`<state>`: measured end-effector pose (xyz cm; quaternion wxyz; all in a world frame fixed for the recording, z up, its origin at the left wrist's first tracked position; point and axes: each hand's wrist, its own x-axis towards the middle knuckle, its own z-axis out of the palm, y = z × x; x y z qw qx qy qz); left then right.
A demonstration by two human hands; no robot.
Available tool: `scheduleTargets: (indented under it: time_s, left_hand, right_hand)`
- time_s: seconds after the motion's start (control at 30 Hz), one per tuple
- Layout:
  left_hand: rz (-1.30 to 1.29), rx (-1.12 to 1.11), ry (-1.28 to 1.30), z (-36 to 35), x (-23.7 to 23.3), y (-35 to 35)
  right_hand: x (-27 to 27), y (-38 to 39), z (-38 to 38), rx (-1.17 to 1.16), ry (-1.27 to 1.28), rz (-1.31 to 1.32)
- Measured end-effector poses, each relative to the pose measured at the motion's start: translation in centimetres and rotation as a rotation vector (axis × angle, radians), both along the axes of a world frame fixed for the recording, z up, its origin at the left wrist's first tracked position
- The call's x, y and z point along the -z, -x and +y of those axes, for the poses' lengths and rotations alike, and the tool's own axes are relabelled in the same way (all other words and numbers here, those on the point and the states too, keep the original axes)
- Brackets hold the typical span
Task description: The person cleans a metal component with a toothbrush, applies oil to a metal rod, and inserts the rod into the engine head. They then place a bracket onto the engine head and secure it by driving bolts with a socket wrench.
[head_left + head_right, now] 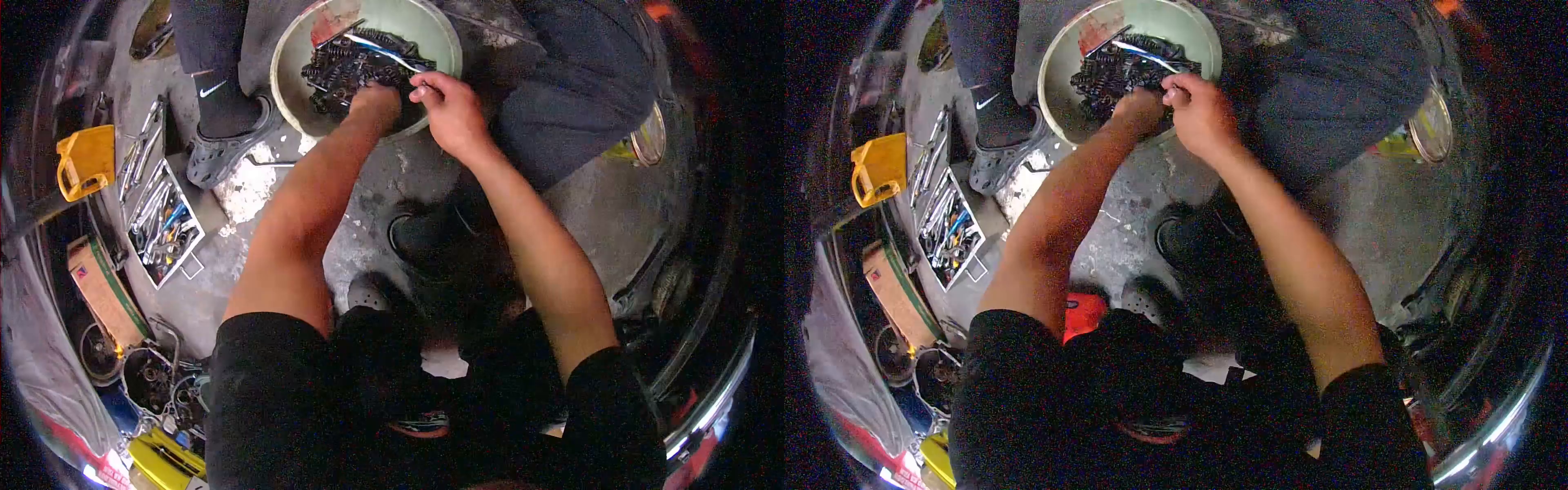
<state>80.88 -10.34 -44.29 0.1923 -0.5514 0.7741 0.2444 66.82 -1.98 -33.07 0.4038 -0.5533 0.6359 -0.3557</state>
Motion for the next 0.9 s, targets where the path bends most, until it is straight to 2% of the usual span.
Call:
scheduleTargets:
  time_s: [0.03, 0.07, 0.13, 0.17, 0.2, 0.27, 0.33, 0.43, 0.47, 0.5, 0.53, 0.57, 0.6, 0.63, 0.67, 0.7, 0.77, 0.8, 0.87, 0.9]
  left_hand:
    - [0.002, 0.131, -0.038, -0.1, -0.7, -0.3]
    - [-0.021, -0.032, -0.078, 0.3, -3.8, -0.7]
    - [-0.008, -0.028, -0.024, 0.4, -2.3, -1.1]
    - [-0.002, -0.026, -0.002, 0.5, -1.4, -1.4]
    - [0.005, 0.089, -0.049, 0.4, -1.2, -1.6]
    - [0.134, -0.109, 0.1, 0.9, -4.2, -1.3]
    - [0.245, -0.226, 0.279, 1.9, -7.3, -0.5]
    - [0.317, -0.194, 0.298, 2.7, -9.7, 0.5]
    - [0.475, 0.014, 0.376, 2.3, -8.4, -0.1]
    - [0.513, 0.088, 0.369, 2.0, -8.6, -0.4]
    - [0.554, 0.163, 0.356, 1.7, -9.3, -0.4]
    - [0.597, 0.237, 0.342, 1.5, -9.9, -0.4]
    - [0.764, 0.213, 0.33, 1.4, -11.1, -0.8]
    - [0.879, 0.042, 0.088, 0.5, -12.0, -1.3]
    - [0.983, -0.132, -0.158, -0.9, -12.4, -2.0]
    - [1.073, -0.31, -0.419, -1.9, -12.1, -2.5]
    - [0.32, 0.212, 0.503, -4.4, -8.9, -2.9]
    - [-0.028, 0.372, 0.591, -5.0, -6.8, -3.2]
    - [-0.112, 0.419, 0.719, -5.7, -3.1, -3.0]
    - [-0.154, 0.45, 0.779, -5.4, -3.4, -2.5]
  right_hand:
    - [0.4, -0.2, -1.0, -0.06, -0.007, 0.11]
    - [2.0, -0.5, -1.9, -0.05, -0.014, 0.058]
    - [5.1, -1.3, -3.2, -0.01, -0.027, -0.045]
    - [5.6, -1.6, -3.4, 0.09, -0.133, -0.191]
    - [4.9, -2.1, -3.5, 0.192, -0.243, -0.334]
    - [3.1, -2.6, -3.4, 0.34, -0.357, -0.512]
    - [3.5, -2.7, -3.9, 0.343, -0.329, -0.363]
    - [4.0, -3.6, -3.6, 0.338, -0.286, -0.236]
    - [4.0, -3.5, -3.3, 0.346, -0.249, -0.243]
    - [4.0, -3.2, -3.1, 0.357, -0.214, -0.244]
    - [4.9, -2.6, -3.3, 0.34, -0.243, -0.375]
    - [5.7, -1.8, -3.5, 0.353, -0.19, -0.343]
    - [6.5, -1.1, -3.8, 0.363, -0.136, -0.314]
    - [4.6, -1.3, -4.1, 0.369, -0.075, -0.287]
    - [2.4, -0.6, -3.6, 0.344, -0.258, -0.632]
    - [1.5, -0.4, -3.5, 0.34, -0.226, -0.663]
    - [0.9, -0.1, -2.7, 0.322, -0.168, -0.718]
    - [0.4, 0.1, -2.0, 0.325, -0.2, -0.69]
    - [-0.3, -0.6, -0.7, 0.41, -0.236, -0.832]
    - [-0.6, -0.6, 0.2, 0.462, -0.255, -0.904]
